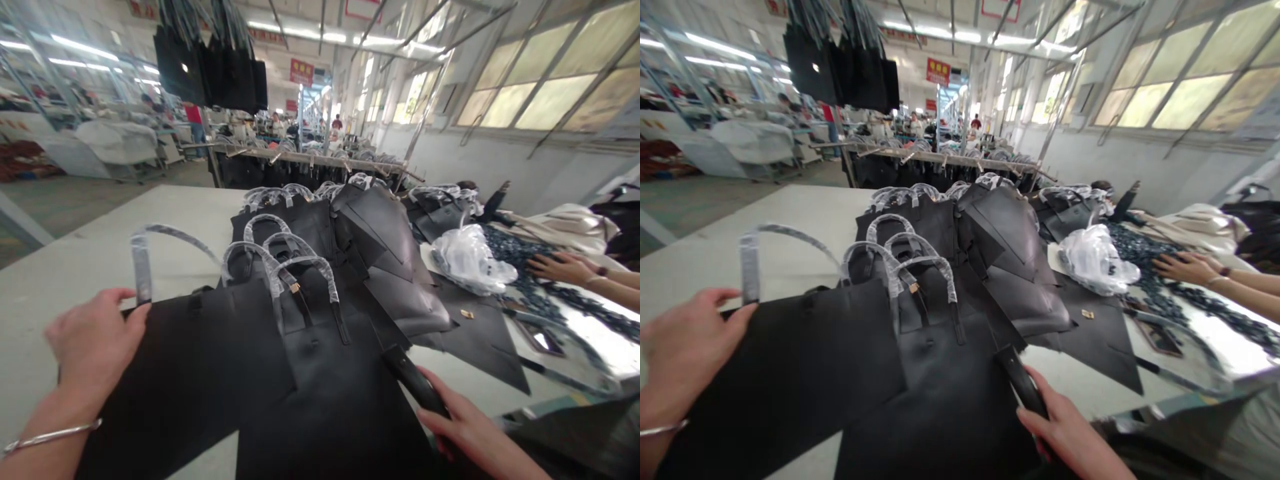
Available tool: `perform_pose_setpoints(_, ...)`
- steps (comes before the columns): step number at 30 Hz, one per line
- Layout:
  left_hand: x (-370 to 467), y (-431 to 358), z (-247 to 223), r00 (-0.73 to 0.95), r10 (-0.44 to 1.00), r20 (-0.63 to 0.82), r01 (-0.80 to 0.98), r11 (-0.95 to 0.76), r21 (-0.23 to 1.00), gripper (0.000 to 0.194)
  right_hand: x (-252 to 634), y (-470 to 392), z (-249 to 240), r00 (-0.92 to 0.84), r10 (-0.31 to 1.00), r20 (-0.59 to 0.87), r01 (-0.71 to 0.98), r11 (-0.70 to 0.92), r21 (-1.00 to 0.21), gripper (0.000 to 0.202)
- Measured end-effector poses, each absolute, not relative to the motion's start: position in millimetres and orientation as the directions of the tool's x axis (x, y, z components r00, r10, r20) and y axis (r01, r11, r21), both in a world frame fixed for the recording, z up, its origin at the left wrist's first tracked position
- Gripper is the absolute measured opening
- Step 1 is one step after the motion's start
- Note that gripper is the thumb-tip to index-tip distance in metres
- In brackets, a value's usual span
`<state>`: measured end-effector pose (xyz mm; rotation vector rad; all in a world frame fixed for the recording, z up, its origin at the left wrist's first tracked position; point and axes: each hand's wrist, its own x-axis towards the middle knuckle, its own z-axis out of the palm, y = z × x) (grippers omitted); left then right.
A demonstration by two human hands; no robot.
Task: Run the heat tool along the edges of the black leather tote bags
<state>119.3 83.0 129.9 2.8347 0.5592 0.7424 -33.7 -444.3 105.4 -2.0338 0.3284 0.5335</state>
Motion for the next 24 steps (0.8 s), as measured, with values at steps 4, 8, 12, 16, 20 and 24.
perform_pose_setpoints(4,106,13,90,0.895,0.09,0.437,-0.072,-0.938,0.34,0.049,-18,-429,104,0.868,0.053,-0.493,-0.404,-0.499,-0.766,0.069)
perform_pose_setpoints(8,73,-98,36,0.916,-0.309,0.257,-0.397,-0.794,0.461,0.039,8,-409,108,0.848,0.119,-0.516,-0.395,-0.505,-0.767,0.068)
perform_pose_setpoints(12,46,-148,5,0.872,-0.45,0.192,-0.487,-0.76,0.431,0.05,38,-393,113,0.83,0.169,-0.532,-0.393,-0.498,-0.773,0.068)
perform_pose_setpoints(16,36,-152,-1,0.844,-0.492,0.212,-0.533,-0.732,0.425,0.051,62,-379,109,0.863,0.171,-0.476,-0.334,-0.514,-0.79,0.071)
perform_pose_setpoints(20,33,-157,0,0.841,-0.49,0.23,-0.538,-0.707,0.459,0.048,68,-362,113,0.885,0.232,-0.404,-0.229,-0.54,-0.81,0.076)
perform_pose_setpoints(24,28,-172,0,0.84,-0.495,0.222,-0.531,-0.666,0.524,0.048,63,-344,126,0.769,0.394,-0.504,-0.245,-0.546,-0.801,0.072)
